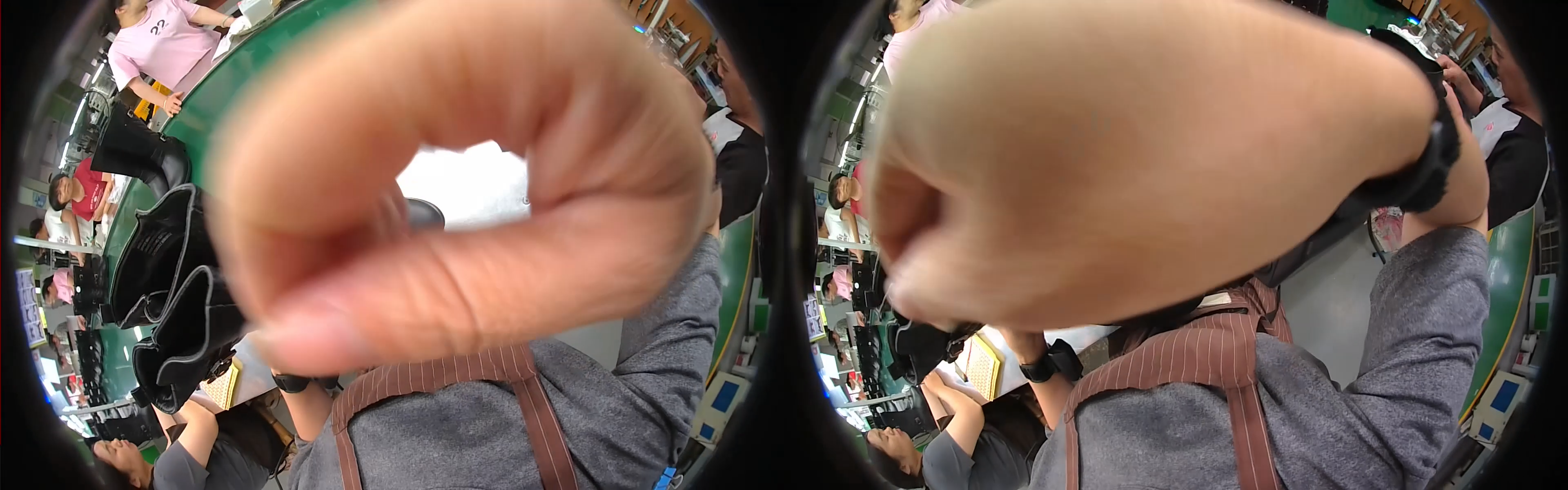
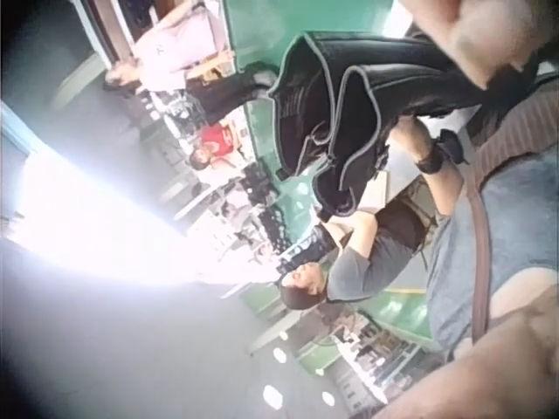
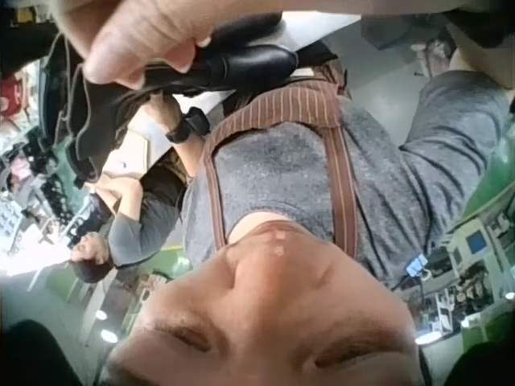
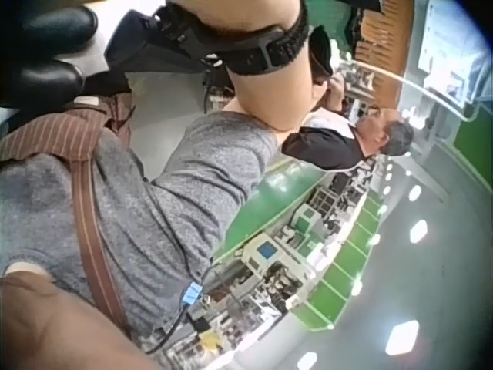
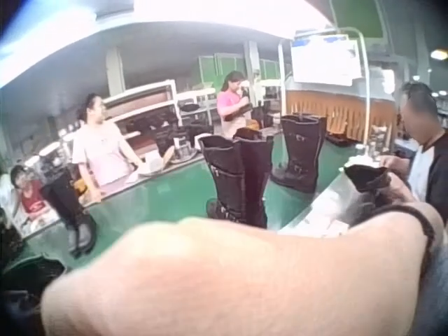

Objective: Inspecting and cleaning a pair of black boots on an assembly line.

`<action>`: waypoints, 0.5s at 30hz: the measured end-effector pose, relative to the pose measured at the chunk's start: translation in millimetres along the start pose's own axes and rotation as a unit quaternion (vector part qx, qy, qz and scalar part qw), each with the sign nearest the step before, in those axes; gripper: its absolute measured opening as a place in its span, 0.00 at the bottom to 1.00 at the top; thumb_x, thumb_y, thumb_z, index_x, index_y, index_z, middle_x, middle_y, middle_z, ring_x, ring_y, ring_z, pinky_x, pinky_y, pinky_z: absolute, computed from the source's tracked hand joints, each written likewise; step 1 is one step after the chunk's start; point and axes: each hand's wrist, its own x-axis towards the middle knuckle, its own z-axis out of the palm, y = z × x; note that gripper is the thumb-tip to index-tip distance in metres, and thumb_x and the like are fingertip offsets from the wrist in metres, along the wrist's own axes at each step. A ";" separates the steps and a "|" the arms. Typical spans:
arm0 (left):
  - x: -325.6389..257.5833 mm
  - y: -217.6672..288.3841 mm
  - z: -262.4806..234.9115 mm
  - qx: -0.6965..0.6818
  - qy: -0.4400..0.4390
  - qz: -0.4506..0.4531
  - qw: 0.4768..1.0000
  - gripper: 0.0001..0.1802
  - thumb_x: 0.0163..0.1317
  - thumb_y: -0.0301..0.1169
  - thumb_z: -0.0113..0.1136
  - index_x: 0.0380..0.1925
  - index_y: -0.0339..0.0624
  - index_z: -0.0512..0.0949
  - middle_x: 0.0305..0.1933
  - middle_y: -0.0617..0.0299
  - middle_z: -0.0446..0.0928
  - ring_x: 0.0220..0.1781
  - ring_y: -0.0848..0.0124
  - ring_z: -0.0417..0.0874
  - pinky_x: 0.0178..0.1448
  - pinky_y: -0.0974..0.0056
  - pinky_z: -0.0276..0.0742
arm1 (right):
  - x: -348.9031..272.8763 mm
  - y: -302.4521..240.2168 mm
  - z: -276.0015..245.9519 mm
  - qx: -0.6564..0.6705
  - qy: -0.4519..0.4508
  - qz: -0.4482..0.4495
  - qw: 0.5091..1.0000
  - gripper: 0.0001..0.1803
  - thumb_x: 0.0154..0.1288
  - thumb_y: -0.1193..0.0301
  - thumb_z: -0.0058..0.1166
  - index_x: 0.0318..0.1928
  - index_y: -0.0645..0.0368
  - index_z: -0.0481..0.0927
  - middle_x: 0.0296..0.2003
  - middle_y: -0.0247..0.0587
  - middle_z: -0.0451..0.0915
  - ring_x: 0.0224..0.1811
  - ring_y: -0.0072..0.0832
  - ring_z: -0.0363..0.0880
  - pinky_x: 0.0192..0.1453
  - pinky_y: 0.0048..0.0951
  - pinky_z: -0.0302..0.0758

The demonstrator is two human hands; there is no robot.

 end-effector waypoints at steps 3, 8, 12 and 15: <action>-5.4 2.0 9.0 -0.124 -0.009 0.090 0.988 0.30 0.54 0.33 0.73 0.56 0.37 0.73 0.52 0.60 0.78 0.51 0.67 0.79 0.61 0.59 0.72 | -35.9 7.6 -5.1 0.067 0.090 0.077 0.991 0.03 0.62 0.76 0.63 0.35 0.63 0.84 0.30 0.41 0.84 0.31 0.29 0.84 0.36 0.25 0.78; -6.9 10.0 28.3 -0.129 0.056 0.108 0.984 0.30 0.58 0.28 0.65 0.61 0.37 0.69 0.60 0.59 0.74 0.59 0.65 0.75 0.68 0.58 0.67 | -143.2 53.3 -16.0 -0.175 0.353 0.394 0.831 0.09 0.66 0.69 0.59 0.36 0.64 0.83 0.24 0.40 0.82 0.24 0.26 0.80 0.31 0.26 0.75; -10.3 22.2 41.8 -0.134 0.078 0.112 0.982 0.27 0.63 0.28 0.62 0.62 0.36 0.69 0.63 0.58 0.72 0.60 0.64 0.75 0.69 0.57 0.68 | -266.3 85.4 -10.3 -0.427 0.338 0.583 0.603 0.12 0.64 0.63 0.59 0.36 0.58 0.85 0.28 0.47 0.84 0.30 0.44 0.84 0.36 0.39 0.78; -18.4 28.8 47.9 -0.142 0.117 0.110 0.977 0.26 0.66 0.26 0.59 0.63 0.36 0.68 0.63 0.57 0.72 0.60 0.64 0.75 0.68 0.57 0.69 | -321.8 101.6 20.4 -0.317 0.338 0.677 0.572 0.12 0.62 0.63 0.61 0.36 0.60 0.85 0.29 0.49 0.85 0.33 0.43 0.86 0.40 0.36 0.80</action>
